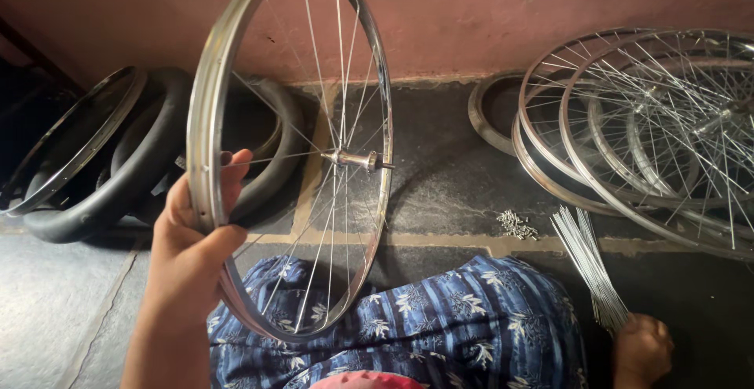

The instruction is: The person sits on the floor lacing a bicycle wheel, threading spokes through the hub and inserting them into the rim holes, turning the rim as they work. They pick spokes one at a time from a bundle on the floor and at the end set the partially laced wheel down on the floor.

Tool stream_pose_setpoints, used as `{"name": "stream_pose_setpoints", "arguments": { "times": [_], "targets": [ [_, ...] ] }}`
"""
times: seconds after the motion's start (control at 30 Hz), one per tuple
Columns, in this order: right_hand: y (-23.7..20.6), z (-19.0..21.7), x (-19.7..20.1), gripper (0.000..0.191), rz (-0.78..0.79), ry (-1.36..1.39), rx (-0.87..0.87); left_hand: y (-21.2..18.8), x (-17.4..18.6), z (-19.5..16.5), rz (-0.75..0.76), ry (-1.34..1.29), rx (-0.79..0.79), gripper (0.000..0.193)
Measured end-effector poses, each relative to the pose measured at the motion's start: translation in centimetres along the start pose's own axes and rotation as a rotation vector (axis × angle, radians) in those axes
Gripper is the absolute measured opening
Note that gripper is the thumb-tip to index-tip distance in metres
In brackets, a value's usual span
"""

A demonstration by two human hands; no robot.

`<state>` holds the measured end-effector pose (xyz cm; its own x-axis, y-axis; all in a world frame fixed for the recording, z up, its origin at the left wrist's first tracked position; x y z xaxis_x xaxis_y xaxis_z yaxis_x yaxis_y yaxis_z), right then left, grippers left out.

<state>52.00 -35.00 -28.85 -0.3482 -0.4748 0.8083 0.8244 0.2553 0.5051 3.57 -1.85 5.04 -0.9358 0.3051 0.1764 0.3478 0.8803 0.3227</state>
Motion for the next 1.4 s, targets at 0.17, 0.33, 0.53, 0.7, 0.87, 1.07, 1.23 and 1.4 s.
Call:
{"name": "stream_pose_setpoints", "arguments": {
  "times": [0.17,0.33,0.53,0.7,0.87,1.07,1.23,1.4],
  "targets": [
    [1.0,1.8,-0.8,0.015,-0.1,0.509,0.009,0.2,0.8,0.3,-0.016,0.019,-0.006,0.081],
    [4.6,12.1,-0.1,0.024,0.283,1.428,-0.229,0.8,2.1,0.8,-0.046,0.087,0.024,0.08],
    [7.5,27.6,6.5,0.031,0.596,2.104,0.001,1.3,2.5,1.2,-0.029,0.074,-0.008,0.082],
    [6.8,33.1,5.8,0.015,0.142,2.129,-0.042,1.4,2.8,1.4,-0.071,0.102,0.04,0.084],
    [4.4,32.1,1.4,0.027,0.259,2.402,-0.311,1.8,3.5,1.0,-0.066,0.173,0.035,0.086],
    [4.3,31.8,-2.1,0.032,0.515,2.537,-0.378,1.9,3.7,0.0,-0.124,0.213,0.098,0.082],
    [3.6,32.7,-2.8,0.03,0.571,2.53,-0.393,2.1,2.7,-1.2,-0.116,0.224,0.056,0.081],
    [3.5,33.0,-2.7,0.029,0.556,2.511,-0.397,1.8,2.3,-1.9,-0.212,0.276,0.171,0.081]
  ]
}}
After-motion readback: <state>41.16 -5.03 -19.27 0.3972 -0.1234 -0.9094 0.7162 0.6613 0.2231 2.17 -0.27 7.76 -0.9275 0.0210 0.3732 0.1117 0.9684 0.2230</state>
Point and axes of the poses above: each hand's wrist, its own y-axis towards the middle knuckle, its own x-axis out of the back of the hand, z = x × y, the point moved 3 cm from there along y, towards the middle knuckle, and after that the axes turned 15 degrees about y, right-handed, at the moved point
